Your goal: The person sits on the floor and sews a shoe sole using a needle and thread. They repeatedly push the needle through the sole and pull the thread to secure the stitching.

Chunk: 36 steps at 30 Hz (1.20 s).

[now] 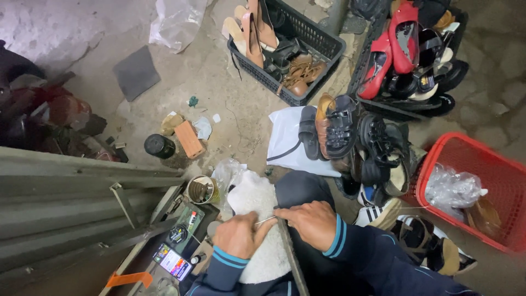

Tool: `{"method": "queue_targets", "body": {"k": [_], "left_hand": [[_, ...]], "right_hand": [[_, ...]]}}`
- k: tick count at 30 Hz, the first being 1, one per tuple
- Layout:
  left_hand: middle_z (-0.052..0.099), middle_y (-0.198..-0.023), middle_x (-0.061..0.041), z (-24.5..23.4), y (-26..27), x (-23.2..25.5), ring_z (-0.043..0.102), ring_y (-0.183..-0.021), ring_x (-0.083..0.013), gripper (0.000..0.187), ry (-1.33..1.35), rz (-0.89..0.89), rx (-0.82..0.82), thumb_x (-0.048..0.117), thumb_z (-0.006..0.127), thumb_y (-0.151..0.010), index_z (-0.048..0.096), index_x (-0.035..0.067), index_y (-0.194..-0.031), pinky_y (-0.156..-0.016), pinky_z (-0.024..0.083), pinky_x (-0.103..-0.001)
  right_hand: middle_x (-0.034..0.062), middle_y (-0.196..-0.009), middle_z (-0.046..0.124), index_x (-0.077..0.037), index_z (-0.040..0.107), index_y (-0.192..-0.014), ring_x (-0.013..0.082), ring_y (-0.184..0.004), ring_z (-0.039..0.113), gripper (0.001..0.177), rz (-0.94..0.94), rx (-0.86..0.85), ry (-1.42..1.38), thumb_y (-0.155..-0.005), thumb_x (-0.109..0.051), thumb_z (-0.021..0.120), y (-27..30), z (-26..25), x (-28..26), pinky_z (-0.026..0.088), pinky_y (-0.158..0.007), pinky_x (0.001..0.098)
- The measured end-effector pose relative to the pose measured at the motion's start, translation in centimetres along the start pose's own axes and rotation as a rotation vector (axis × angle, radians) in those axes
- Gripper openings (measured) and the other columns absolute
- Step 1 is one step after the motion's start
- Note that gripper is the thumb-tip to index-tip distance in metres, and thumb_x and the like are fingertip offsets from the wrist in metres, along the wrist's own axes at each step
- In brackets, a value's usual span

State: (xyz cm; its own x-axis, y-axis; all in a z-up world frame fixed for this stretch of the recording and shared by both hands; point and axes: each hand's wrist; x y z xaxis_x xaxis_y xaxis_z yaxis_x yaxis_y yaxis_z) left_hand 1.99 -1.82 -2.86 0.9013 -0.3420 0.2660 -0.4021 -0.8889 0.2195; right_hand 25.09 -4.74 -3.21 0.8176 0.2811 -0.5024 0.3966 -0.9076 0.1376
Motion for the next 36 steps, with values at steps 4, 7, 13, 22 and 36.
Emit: {"method": "queue_targets", "body": {"k": [4, 7, 13, 22, 36], "left_hand": [[0.046, -0.042, -0.009, 0.7, 0.7, -1.4, 0.049, -0.038, -0.0340, 0.077, -0.046, -0.104, 0.130, 0.092, 0.053, -0.080, 0.045, 0.020, -0.057, -0.038, 0.033, -0.047], [0.050, -0.043, -0.011, -0.4, 2.0, -1.9, 0.053, -0.041, -0.0383, 0.073, -0.019, -0.137, 0.160, 0.089, 0.061, -0.079, 0.052, 0.019, -0.058, -0.039, 0.036, -0.050], [0.054, -0.048, -0.013, -0.1, 4.4, -5.3, 0.057, -0.049, -0.0347, 0.073, -0.009, -0.342, -0.008, 0.084, 0.051, -0.083, 0.050, 0.016, -0.056, -0.049, 0.041, -0.047], [0.037, -0.059, 0.001, -0.4, 2.9, -1.9, 0.039, -0.058, -0.0141, 0.052, 0.847, -0.102, 0.015, 0.047, 0.054, -0.101, 0.048, 0.015, -0.061, -0.058, 0.035, -0.033], [0.065, -0.063, -0.007, 1.5, 2.7, 0.7, 0.065, -0.060, -0.0287, 0.015, 0.551, -0.008, 0.054, 0.024, 0.065, -0.088, 0.074, 0.021, -0.100, -0.057, 0.050, -0.043]], "right_hand": [[0.0000, -0.091, 0.074, -0.027, 0.069, -0.128, 0.0415, -0.062, 0.067, 0.036, -0.020, 0.060, -0.040, -0.095, -0.016, 0.058, -0.4, -0.9, -1.6, 0.046, -0.041, 0.0591], [0.0133, -0.132, 0.054, -0.020, 0.071, -0.112, 0.0336, -0.079, 0.062, 0.027, -0.089, 0.251, 0.054, -0.089, -0.010, 0.063, 0.0, -1.5, -2.4, 0.048, -0.036, 0.0530], [0.0045, -0.108, 0.058, -0.012, 0.063, -0.137, 0.0309, -0.083, 0.069, 0.042, -0.025, 0.244, -0.028, -0.096, -0.019, 0.060, 2.0, 0.1, -1.5, 0.054, -0.049, 0.0515], [-0.0001, -0.091, 0.062, -0.017, 0.067, -0.099, 0.0222, -0.078, 0.058, 0.009, 0.068, 0.057, -0.352, -0.091, -0.014, 0.063, 7.5, -2.0, -1.1, 0.047, -0.062, 0.0368], [-0.0049, -0.151, 0.046, -0.024, 0.031, -0.160, 0.0249, -0.082, 0.069, 0.092, 0.411, -0.098, -0.526, -0.084, -0.056, 0.073, 4.3, -2.4, -5.3, 0.053, -0.065, 0.0473]]}}
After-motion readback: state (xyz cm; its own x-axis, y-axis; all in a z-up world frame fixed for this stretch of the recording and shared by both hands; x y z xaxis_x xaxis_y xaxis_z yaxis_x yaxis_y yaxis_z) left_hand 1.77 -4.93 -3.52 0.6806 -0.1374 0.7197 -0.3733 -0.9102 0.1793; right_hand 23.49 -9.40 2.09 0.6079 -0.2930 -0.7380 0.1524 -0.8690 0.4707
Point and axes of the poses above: each hand's wrist, its own y-axis away from the middle knuckle, its own z-axis out of the palm, x = y × z
